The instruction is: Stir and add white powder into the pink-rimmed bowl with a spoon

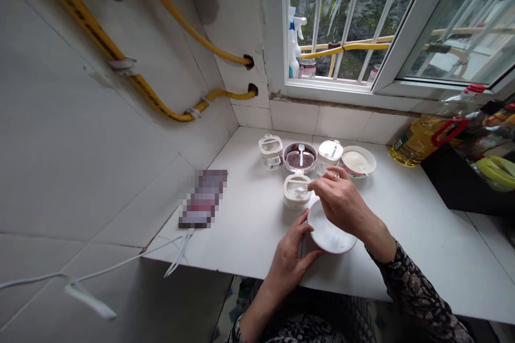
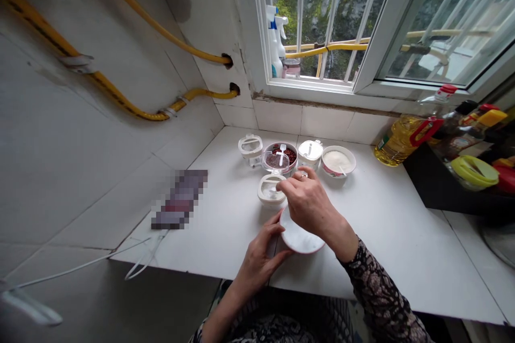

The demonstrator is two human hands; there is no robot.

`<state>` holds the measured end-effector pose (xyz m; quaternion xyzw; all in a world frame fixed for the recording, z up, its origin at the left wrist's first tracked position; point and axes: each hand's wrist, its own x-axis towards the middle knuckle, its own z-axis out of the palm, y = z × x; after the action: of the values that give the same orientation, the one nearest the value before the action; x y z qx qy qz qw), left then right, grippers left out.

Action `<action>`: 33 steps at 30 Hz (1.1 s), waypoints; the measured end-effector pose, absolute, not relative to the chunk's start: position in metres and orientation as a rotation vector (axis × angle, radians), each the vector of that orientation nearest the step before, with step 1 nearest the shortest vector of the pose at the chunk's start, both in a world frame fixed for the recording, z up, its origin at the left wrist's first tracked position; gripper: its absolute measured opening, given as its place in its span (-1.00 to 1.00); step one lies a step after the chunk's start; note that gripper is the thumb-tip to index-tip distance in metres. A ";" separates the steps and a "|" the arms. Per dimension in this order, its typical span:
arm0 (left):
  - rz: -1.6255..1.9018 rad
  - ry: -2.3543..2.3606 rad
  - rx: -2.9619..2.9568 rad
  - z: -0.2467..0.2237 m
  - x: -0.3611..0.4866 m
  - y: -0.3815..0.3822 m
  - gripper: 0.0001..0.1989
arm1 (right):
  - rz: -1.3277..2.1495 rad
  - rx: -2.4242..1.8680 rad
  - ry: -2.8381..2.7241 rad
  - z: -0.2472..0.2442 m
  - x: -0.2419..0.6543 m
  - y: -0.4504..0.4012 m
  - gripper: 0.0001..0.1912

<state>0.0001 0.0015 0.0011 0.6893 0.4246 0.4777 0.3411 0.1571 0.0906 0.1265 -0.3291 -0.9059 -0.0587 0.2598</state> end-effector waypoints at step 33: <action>1.224 1.123 1.842 0.007 -0.002 0.002 -0.66 | 0.083 -0.963 -2.230 0.130 0.215 0.077 -0.79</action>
<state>-0.0018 0.0017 0.0067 0.7024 0.4284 0.4667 0.3245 0.2149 0.0766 0.1296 -0.3715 -0.8602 0.0320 0.3480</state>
